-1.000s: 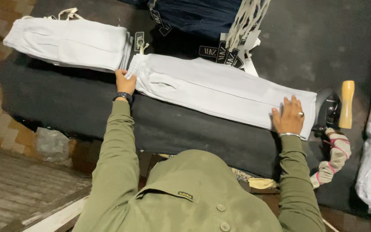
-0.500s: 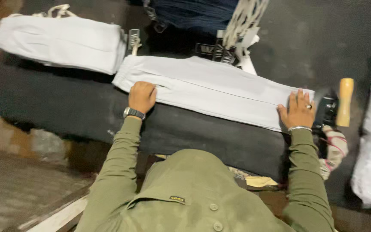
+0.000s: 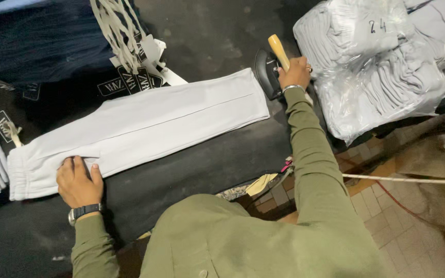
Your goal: The person irons a pair of white sweatpants on a black ironing table. They repeatedly smooth the fabric, use a steam iron to press the garment, and fold the pants after ironing. The person then picks up another pair of sweatpants and repeats the ironing process.
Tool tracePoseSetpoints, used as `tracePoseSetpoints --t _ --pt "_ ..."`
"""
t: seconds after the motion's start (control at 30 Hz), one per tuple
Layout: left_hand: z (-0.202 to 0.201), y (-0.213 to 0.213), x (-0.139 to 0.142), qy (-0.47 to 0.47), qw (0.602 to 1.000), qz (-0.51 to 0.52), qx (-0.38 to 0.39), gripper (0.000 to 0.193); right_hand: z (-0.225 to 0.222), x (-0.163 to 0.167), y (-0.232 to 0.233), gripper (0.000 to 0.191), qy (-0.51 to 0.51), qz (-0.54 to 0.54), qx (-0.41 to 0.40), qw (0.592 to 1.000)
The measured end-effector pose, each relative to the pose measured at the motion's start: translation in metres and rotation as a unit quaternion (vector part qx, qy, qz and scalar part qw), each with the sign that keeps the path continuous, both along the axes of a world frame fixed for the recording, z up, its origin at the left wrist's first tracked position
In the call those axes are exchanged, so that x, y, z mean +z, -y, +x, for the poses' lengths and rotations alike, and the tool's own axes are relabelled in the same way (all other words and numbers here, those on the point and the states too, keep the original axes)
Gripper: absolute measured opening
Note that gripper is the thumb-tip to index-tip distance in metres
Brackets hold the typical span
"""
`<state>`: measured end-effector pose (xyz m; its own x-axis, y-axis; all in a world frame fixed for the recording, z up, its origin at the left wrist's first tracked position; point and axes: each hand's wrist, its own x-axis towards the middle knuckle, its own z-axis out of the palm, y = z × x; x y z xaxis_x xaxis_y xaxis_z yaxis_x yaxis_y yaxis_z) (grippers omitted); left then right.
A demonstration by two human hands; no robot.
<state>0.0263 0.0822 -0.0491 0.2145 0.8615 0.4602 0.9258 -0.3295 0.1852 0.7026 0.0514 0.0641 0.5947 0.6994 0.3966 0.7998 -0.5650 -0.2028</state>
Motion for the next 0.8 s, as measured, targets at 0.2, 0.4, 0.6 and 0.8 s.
tracePoseSetpoints --t 0.2,0.4,0.6,0.8 --pt "0.009 0.003 -0.005 -0.004 0.999 -0.032 0.026 0.038 0.004 0.028 -0.009 0.062 0.158 -0.060 -0.001 0.986" --pt "0.016 -0.003 -0.008 -0.016 0.996 -0.060 0.057 0.043 -0.067 -0.053 0.033 0.040 0.091 -0.003 0.118 0.989" --pt "0.018 -0.006 -0.019 -0.057 0.995 -0.033 0.074 0.056 -0.084 -0.095 0.067 0.036 0.080 0.051 0.064 0.993" --pt "0.009 -0.010 -0.008 -0.031 0.993 -0.077 0.086 0.035 -0.069 -0.101 0.057 0.028 0.006 0.018 0.103 0.995"
